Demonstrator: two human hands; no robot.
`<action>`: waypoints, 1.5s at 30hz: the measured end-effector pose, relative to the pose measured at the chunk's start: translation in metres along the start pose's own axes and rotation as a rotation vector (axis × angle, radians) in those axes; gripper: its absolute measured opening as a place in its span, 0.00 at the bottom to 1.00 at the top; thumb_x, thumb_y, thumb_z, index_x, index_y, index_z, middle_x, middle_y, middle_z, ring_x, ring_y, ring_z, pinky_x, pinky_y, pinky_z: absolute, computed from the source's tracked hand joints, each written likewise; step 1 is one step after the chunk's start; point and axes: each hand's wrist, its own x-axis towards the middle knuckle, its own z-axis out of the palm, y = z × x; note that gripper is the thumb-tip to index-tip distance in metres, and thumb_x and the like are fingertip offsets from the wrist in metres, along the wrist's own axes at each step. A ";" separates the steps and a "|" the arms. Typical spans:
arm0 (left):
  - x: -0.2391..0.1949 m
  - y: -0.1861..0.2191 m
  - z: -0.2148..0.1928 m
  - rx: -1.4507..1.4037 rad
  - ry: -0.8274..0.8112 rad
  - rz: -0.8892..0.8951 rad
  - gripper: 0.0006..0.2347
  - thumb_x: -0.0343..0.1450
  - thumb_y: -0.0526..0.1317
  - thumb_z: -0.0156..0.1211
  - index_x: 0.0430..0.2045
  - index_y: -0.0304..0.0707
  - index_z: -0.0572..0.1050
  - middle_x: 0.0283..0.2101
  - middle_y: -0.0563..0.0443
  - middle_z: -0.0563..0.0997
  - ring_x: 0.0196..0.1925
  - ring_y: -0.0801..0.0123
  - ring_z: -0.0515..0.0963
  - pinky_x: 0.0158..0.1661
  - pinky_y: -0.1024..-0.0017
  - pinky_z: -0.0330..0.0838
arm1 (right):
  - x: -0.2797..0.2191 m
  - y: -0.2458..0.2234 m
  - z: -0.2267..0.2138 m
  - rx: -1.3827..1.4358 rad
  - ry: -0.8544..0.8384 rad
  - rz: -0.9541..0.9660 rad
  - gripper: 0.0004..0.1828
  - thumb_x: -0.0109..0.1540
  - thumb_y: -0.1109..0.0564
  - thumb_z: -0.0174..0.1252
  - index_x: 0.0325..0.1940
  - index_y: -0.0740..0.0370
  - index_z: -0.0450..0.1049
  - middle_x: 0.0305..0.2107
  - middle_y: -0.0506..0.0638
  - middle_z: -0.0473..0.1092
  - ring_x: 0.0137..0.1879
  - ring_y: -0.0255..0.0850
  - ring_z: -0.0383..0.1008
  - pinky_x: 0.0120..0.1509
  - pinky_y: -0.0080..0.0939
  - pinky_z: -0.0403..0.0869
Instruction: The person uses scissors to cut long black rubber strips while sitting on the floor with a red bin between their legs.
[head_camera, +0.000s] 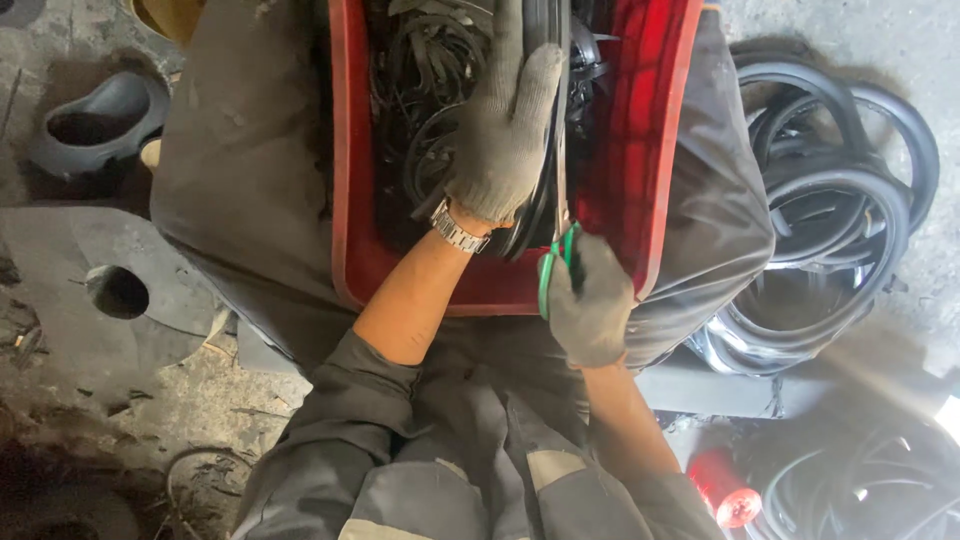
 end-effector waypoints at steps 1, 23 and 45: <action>-0.002 -0.001 0.000 -0.014 -0.009 0.021 0.24 0.86 0.48 0.46 0.76 0.47 0.46 0.74 0.44 0.65 0.63 0.67 0.83 0.60 0.75 0.81 | -0.003 0.001 0.002 -0.022 0.005 -0.028 0.11 0.64 0.61 0.61 0.50 0.67 0.74 0.31 0.57 0.70 0.33 0.45 0.73 0.42 0.42 0.73; -0.008 -0.020 -0.005 -0.051 -0.026 -0.059 0.23 0.87 0.50 0.40 0.76 0.51 0.47 0.54 0.47 0.86 0.30 0.79 0.84 0.34 0.78 0.81 | 0.019 -0.020 0.011 -0.129 0.039 -0.073 0.11 0.65 0.55 0.64 0.45 0.64 0.74 0.32 0.60 0.75 0.38 0.56 0.79 0.42 0.49 0.75; -0.005 0.057 -0.010 -0.721 -0.105 -0.252 0.25 0.81 0.48 0.53 0.70 0.29 0.61 0.36 0.56 0.75 0.32 0.80 0.70 0.33 0.79 0.69 | 0.048 0.012 -0.017 0.648 0.042 0.350 0.16 0.72 0.54 0.52 0.54 0.70 0.75 0.25 0.40 0.64 0.27 0.27 0.64 0.30 0.29 0.65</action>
